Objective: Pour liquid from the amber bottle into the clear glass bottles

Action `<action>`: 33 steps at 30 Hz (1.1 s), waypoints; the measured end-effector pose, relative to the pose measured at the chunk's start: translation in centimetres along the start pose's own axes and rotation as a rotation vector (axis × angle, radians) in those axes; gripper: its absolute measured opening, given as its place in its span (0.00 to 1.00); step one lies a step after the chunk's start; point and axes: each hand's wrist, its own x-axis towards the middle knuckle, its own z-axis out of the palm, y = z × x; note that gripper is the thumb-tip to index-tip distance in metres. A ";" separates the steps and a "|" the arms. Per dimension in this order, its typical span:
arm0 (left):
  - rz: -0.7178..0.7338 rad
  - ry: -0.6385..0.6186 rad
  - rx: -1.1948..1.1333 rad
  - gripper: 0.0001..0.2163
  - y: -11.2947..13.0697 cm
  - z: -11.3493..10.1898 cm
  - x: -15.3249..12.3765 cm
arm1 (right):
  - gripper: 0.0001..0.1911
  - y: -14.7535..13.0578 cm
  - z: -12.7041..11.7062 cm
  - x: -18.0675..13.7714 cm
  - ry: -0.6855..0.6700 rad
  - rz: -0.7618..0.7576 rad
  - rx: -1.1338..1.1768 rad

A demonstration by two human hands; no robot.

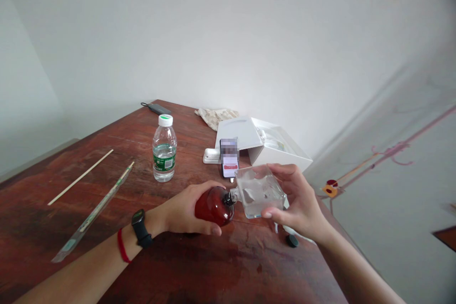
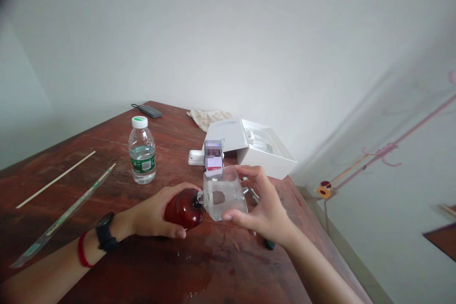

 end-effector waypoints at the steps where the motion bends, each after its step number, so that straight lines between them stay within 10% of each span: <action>1: 0.003 0.002 -0.007 0.40 -0.1 0.0 0.0 | 0.38 0.0 0.0 0.2 -0.011 -0.005 -0.003; 33: 0.083 0.010 -0.043 0.40 -0.5 0.9 0.1 | 0.39 0.4 0.0 0.1 -0.002 -0.057 0.037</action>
